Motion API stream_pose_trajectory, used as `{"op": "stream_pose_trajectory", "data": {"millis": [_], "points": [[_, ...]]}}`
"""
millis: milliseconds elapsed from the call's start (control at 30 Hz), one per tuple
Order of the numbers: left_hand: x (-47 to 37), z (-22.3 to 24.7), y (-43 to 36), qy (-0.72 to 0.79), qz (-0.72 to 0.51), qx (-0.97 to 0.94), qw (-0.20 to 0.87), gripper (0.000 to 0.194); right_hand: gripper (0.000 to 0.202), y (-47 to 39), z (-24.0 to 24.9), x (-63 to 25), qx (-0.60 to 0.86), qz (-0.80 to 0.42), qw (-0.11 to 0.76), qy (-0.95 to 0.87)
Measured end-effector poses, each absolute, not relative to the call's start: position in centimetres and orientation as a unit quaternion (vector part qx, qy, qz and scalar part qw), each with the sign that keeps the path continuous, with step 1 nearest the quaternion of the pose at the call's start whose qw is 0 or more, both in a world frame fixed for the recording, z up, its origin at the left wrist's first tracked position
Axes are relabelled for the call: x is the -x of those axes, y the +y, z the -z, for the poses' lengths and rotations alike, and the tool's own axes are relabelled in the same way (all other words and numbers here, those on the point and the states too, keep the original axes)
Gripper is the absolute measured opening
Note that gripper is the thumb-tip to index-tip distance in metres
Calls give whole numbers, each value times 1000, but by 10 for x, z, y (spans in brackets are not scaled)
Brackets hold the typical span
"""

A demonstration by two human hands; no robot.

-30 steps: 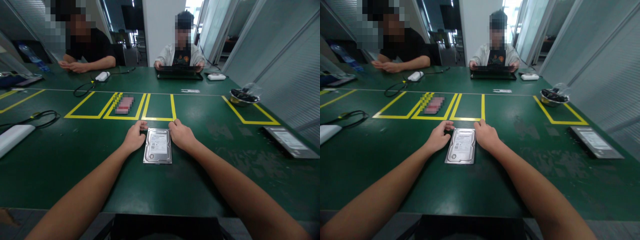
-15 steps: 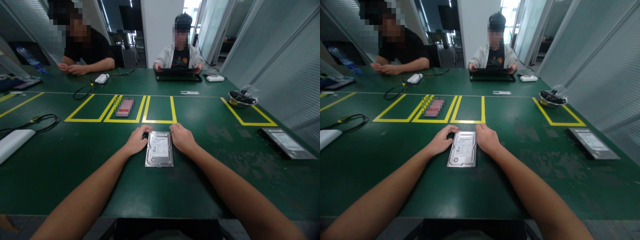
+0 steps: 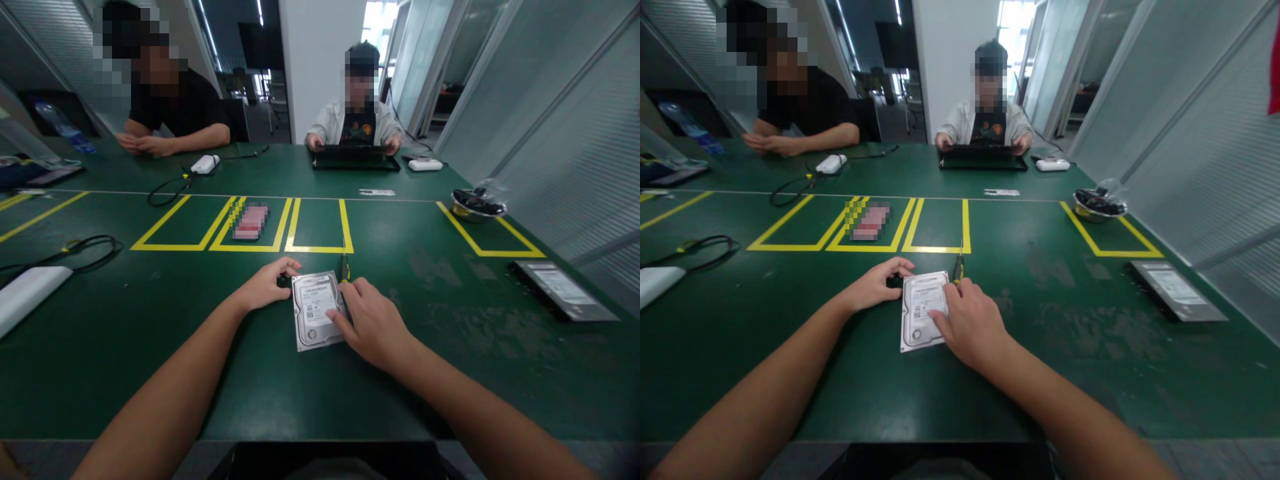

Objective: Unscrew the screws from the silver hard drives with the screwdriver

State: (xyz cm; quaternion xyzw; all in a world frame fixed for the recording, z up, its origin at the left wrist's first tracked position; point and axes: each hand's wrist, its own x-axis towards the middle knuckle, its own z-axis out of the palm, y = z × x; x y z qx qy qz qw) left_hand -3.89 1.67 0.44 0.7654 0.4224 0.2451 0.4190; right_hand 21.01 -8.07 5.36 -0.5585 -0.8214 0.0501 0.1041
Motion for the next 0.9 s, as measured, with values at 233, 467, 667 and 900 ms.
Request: {"op": "stream_pose_trajectory", "data": {"millis": [233, 467, 667, 900], "points": [[46, -16, 12, 382, -171, -800, 429, 63, 82, -142, -42, -220, 551, -103, 148, -815], [47, -24, 4, 376, -127, -823, 406, 76, 103, -157, -21, -223, 588, -105, 173, -783], [48, -23, 2, 342, -121, -818, 446, 78, 104, -160, -24, -212, 608, -14, 157, -778], [50, -27, 0, 291, -104, -817, 486, 77, 109, -152, -35, -196, 602, -47, 110, -790]]}}
